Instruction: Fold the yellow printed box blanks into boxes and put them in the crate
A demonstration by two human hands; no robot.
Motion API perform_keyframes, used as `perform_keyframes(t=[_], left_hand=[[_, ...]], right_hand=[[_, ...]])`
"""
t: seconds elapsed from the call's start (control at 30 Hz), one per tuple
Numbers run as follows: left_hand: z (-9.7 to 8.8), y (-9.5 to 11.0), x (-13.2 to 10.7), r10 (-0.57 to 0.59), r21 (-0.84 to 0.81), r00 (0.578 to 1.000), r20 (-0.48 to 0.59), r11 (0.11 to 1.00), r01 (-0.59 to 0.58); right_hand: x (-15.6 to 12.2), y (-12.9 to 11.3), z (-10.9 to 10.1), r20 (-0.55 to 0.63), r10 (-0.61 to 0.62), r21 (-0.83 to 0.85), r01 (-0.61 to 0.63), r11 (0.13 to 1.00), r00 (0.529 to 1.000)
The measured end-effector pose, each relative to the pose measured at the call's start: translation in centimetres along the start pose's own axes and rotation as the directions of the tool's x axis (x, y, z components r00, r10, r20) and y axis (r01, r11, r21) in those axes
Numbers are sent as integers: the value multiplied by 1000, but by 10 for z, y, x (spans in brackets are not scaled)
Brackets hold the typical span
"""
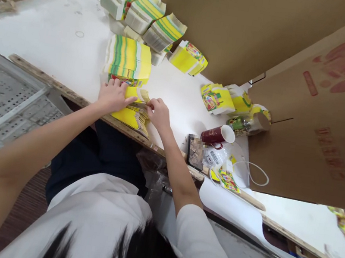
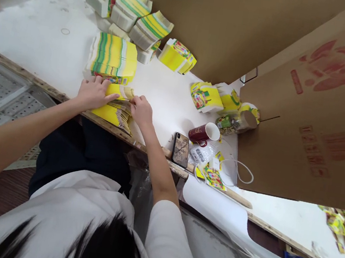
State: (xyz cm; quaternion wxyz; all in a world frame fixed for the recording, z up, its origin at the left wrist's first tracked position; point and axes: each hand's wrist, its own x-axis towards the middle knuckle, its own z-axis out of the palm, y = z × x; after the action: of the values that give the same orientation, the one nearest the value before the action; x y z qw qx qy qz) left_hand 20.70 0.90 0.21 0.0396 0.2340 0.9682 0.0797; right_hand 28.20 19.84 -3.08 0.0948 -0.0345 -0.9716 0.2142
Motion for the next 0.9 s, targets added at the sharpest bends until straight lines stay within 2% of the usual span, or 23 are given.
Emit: perform_keyframes(t=[0.2,0.37,0.63,0.8,0.9], left_hand=[[0,-3,0,17,3,1000,21,1000,-17],[2,-5,2,30,8,999,25,1000,-30],[3,-5,1,39,4,999,-10,999,-39],[2,-4,0,42,0,999,-10,999,-42],[1,-3,0,34,-1,999,6,999,-34]], right_hand=[[13,-8,1,-13,68,-99,-69,993,998],[21,-8,1,7,93,-115,-92,989,996],[23,-6,-1,58,81,-38,-79,996,995],[28,-13,9,-4,174,42,-174,984,985],[30,-15,15,6,235,146,-234,961,972]])
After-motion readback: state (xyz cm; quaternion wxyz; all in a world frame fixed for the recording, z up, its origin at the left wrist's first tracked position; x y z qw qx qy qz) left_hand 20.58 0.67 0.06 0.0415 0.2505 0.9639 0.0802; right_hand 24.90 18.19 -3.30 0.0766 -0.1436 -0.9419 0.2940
